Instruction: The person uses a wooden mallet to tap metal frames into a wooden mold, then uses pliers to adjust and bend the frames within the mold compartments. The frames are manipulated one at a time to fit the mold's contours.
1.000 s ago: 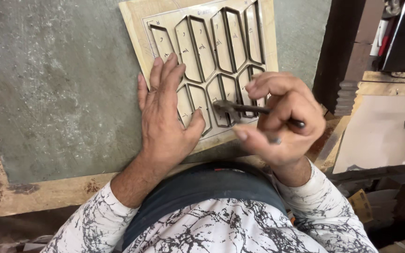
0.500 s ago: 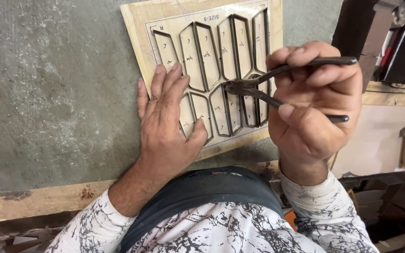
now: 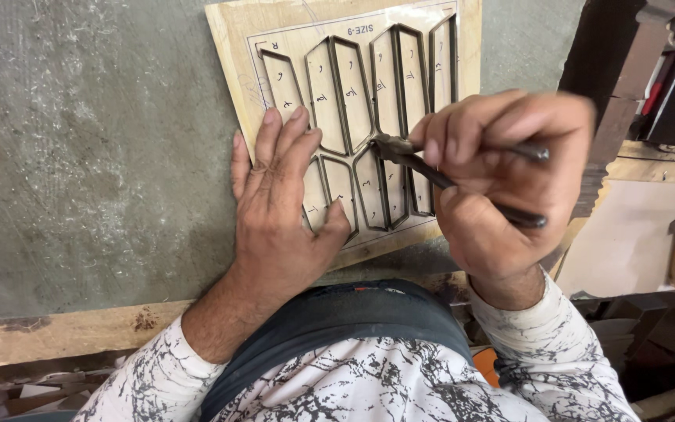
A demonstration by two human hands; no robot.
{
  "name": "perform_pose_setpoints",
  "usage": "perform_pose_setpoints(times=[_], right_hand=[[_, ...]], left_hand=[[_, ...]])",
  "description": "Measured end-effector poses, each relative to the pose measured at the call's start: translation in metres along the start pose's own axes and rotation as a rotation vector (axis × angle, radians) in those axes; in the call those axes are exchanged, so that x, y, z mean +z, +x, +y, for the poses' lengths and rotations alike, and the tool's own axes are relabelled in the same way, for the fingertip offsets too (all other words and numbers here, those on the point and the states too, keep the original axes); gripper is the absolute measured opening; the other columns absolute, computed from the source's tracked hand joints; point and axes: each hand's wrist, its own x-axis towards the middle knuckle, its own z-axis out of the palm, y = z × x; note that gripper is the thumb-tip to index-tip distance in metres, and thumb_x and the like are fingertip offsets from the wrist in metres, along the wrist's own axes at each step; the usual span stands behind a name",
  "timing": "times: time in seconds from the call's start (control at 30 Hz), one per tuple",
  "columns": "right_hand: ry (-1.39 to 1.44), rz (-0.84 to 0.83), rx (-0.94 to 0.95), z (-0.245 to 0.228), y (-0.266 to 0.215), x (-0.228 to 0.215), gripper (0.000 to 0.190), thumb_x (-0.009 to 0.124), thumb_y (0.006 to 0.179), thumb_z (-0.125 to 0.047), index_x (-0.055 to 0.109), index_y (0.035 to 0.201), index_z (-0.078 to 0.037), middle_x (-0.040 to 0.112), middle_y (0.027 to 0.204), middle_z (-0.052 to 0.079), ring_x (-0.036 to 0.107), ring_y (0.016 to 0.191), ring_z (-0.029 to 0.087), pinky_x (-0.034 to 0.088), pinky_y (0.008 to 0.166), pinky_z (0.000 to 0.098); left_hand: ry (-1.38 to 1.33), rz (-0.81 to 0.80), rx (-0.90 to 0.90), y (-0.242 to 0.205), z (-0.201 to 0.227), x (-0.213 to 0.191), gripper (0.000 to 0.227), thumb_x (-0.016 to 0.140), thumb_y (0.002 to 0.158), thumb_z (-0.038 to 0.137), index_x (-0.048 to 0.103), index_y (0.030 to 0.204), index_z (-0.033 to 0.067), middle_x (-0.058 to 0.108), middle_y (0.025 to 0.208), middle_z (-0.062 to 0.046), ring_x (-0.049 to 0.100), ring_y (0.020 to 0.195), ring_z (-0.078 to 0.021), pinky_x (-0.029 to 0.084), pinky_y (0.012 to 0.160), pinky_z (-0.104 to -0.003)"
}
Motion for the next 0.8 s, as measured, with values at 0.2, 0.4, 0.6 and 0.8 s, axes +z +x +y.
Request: perform_pose_setpoints(times=[0.2, 0.4, 0.6, 0.8], right_hand=[[0.071, -0.012, -0.057, 0.014, -0.002, -0.01, 0.036, 0.04, 0.079, 0.015, 0.045, 0.105, -0.01, 0.049, 0.088, 0.008, 0.051, 0.075, 0.016, 0.052, 0.073, 0.035], [0.064, 0.067, -0.049, 0.019, 0.004, -0.023, 0.044, 0.046, 0.084, 0.018, 0.051, 0.123, -0.002, 0.061, 0.105, 0.016, 0.062, 0.092, 0.025, 0.056, 0.093, 0.0429], [0.211, 0.25, 0.045, 0.0, 0.001, -0.027, 0.067, 0.048, 0.084, 0.017, 0.039, 0.149, 0.0, 0.06, 0.122, 0.021, 0.062, 0.118, 0.033, 0.052, 0.112, 0.0497], [0.208, 0.209, 0.042, 0.005, -0.003, -0.018, 0.067, 0.049, 0.081, 0.016, 0.04, 0.146, 0.0, 0.062, 0.124, 0.023, 0.061, 0.118, 0.034, 0.05, 0.112, 0.0503]], left_hand=[[0.004, -0.005, 0.004, 0.0, -0.001, -0.001, 0.074, 0.076, 0.08, 0.004, 0.044, 0.146, -0.0018, 0.044, 0.16, -0.022, 0.025, 0.158, -0.0375, 0.008, 0.13, -0.063], [0.004, 0.019, 0.006, 0.0, 0.0, 0.0, 0.072, 0.076, 0.08, 0.004, 0.046, 0.145, -0.0012, 0.046, 0.159, -0.022, 0.028, 0.158, -0.0376, 0.01, 0.131, -0.063], [-0.011, 0.02, -0.007, 0.0, 0.0, -0.001, 0.072, 0.075, 0.079, 0.005, 0.047, 0.145, -0.0006, 0.047, 0.158, -0.021, 0.029, 0.157, -0.0374, 0.01, 0.13, -0.062], [0.005, 0.023, 0.012, 0.0, -0.001, 0.001, 0.071, 0.075, 0.08, 0.005, 0.046, 0.145, -0.0015, 0.047, 0.158, -0.022, 0.028, 0.157, -0.0373, 0.01, 0.13, -0.063]])
